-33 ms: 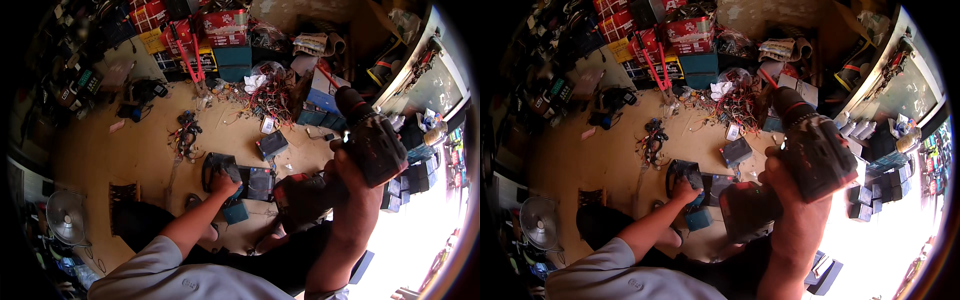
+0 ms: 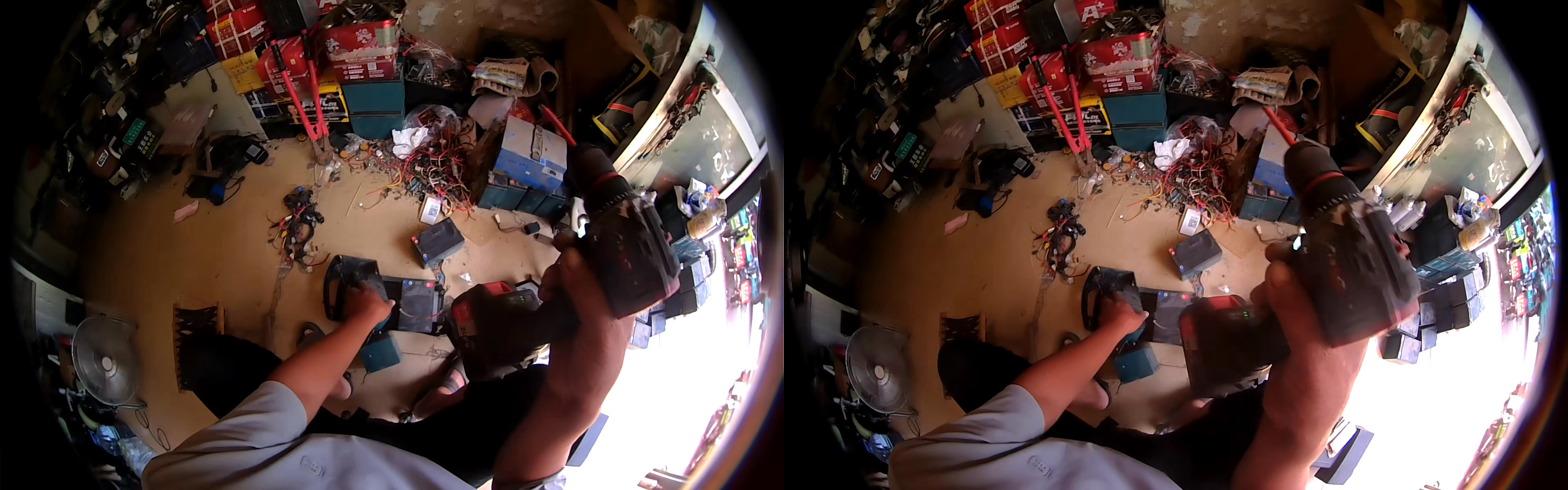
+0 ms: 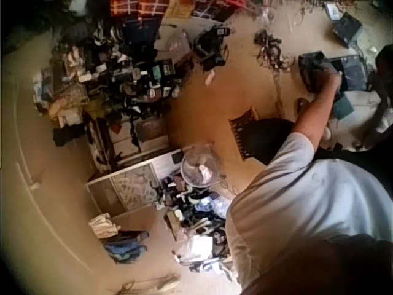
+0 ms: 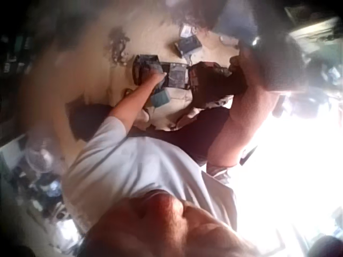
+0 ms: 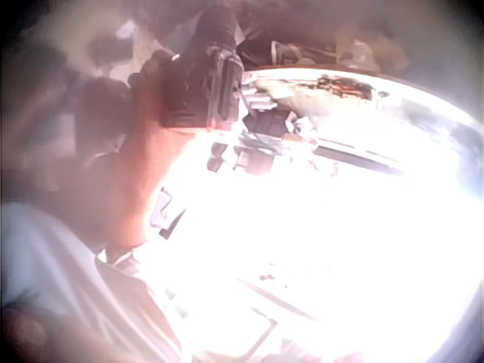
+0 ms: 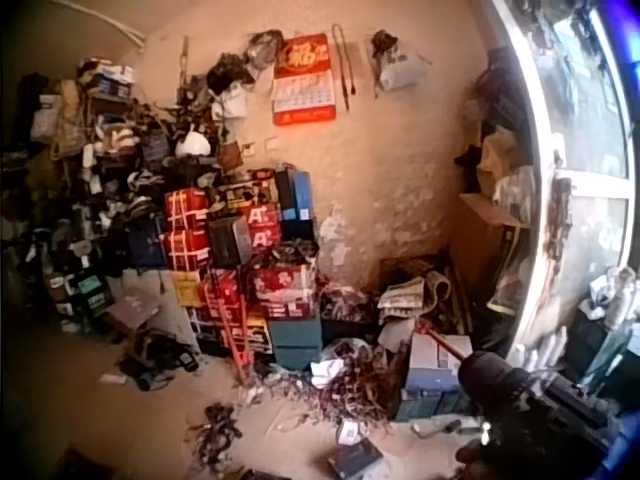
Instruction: The person uses a power drill to remove screws from a battery case, then uses pliers to pull and cut wires inside the housing.
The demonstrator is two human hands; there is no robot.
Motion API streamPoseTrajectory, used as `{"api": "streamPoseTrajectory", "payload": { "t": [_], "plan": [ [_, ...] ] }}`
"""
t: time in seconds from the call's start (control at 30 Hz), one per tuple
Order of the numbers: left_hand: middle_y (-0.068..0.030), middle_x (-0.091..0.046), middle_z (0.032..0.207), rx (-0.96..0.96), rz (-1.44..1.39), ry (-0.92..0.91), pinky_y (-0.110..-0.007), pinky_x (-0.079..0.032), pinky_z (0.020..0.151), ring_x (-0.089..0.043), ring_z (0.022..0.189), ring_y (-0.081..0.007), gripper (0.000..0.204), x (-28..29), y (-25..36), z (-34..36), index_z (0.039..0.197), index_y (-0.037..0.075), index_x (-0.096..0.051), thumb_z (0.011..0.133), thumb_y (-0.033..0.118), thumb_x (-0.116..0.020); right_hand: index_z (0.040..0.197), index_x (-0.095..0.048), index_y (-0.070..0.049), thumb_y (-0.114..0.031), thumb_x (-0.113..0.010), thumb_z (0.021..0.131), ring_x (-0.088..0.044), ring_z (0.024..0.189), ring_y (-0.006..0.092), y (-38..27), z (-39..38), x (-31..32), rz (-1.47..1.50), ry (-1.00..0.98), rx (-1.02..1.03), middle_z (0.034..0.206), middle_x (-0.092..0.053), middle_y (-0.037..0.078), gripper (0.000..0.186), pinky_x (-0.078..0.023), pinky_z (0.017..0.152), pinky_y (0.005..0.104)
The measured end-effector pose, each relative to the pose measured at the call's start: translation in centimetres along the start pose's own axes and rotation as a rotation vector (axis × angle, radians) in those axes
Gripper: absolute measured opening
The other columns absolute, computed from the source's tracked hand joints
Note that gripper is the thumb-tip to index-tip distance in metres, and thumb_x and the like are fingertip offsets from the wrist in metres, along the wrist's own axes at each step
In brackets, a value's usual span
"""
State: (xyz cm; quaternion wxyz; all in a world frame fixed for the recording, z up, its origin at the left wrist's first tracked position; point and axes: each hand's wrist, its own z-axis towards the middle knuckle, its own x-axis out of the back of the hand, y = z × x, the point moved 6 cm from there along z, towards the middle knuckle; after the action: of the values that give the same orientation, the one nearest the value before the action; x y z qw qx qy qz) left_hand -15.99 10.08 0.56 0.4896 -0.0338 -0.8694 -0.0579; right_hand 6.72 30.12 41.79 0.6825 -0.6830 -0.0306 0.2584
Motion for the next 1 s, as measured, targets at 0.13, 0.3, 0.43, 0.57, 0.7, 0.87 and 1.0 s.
{"api": "streamPoseTrajectory", "payload": {
  "t": [0.13,0.3,0.43,0.57,0.7,0.87,1.0],
  "plan": [
    [-0.0280,-0.030,0.160,0.149,0.214,-0.021,-0.053,-0.045,0.108,-0.039,0.144,-0.0412,0.118,0.6,4.1,-1.2,0.163,0.009,-0.023,0.076,0.063,-0.080,0.128,-0.055,0.006,-0.004,-0.074,0.086,-0.058,0.075,0.0157,-0.8,1.3,2.5,-0.091,0.180,0.087,0.103,-0.067,0.014,0.047,-0.047,0.068,0.0285],
    [-0.0250,-0.034,0.154,0.313,0.238,0.046,-0.062,-0.047,0.095,-0.044,0.132,-0.0432,0.121,-3.5,1.0,4.6,0.166,0.016,-0.015,0.074,0.053,-0.084,0.130,-0.054,0.006,-0.002,-0.073,0.086,-0.058,0.076,0.0163,0.4,2.2,3.1,-0.086,0.179,0.034,0.104,-0.067,0.016,0.048,-0.047,0.069,0.0287],
    [-0.0182,-0.043,0.141,0.233,0.130,-0.015,-0.050,-0.050,0.102,-0.048,0.132,-0.0351,0.122,-0.2,2.6,2.0,0.163,0.015,-0.021,0.067,0.049,-0.088,0.132,-0.052,0.006,-0.002,-0.072,0.086,-0.059,0.075,0.0174,0.5,3.0,4.7,-0.046,0.195,-0.034,0.104,-0.067,0.017,0.051,-0.048,0.068,0.0298],
    [-0.0246,-0.051,0.151,0.004,-0.124,-0.022,-0.041,-0.044,0.115,-0.051,0.140,-0.0361,0.113,-0.5,-2.9,5.9,0.150,-0.001,-0.043,0.060,0.049,-0.089,0.134,-0.051,0.005,-0.002,-0.073,0.085,-0.059,0.075,0.0183,0.3,3.1,4.9,0.025,0.195,-0.089,0.104,-0.067,0.017,0.054,-0.050,0.067,0.0305],
    [-0.0217,-0.061,0.138,-0.135,-0.672,-0.297,-0.038,-0.052,0.102,-0.063,0.122,-0.0296,0.104,-1.7,-5.8,7.7,0.149,-0.005,-0.047,0.061,0.032,-0.090,0.135,-0.051,0.003,-0.001,-0.073,0.085,-0.060,0.074,0.0182,0.1,3.4,5.8,-0.017,0.228,-0.078,0.103,-0.067,0.017,0.055,-0.050,0.067,0.0299],
    [-0.0184,-0.069,0.122,-0.152,-0.751,-0.106,-0.037,-0.055,0.092,-0.068,0.108,-0.0269,0.092,3.2,-4.0,6.2,0.141,-0.003,-0.054,0.061,0.025,-0.089,0.136,-0.050,0.003,-0.001,-0.073,0.085,-0.060,0.074,0.0181,0.5,3.9,6.6,-0.006,0.231,-0.016,0.103,-0.067,0.016,0.056,-0.050,0.067,0.0299],
    [-0.0189,-0.071,0.119,-0.546,-0.666,-0.099,-0.039,-0.054,0.094,-0.069,0.107,-0.0306,0.094,10.0,5.4,5.2,0.143,0.004,-0.053,0.060,0.029,-0.090,0.135,-0.051,0.003,-0.002,-0.074,0.085,-0.060,0.074,0.0185,0.3,4.1,6.8,-0.013,0.242,-0.034,0.103,-0.067,0.016,0.056,-0.051,0.068,0.0306]
  ]
}}
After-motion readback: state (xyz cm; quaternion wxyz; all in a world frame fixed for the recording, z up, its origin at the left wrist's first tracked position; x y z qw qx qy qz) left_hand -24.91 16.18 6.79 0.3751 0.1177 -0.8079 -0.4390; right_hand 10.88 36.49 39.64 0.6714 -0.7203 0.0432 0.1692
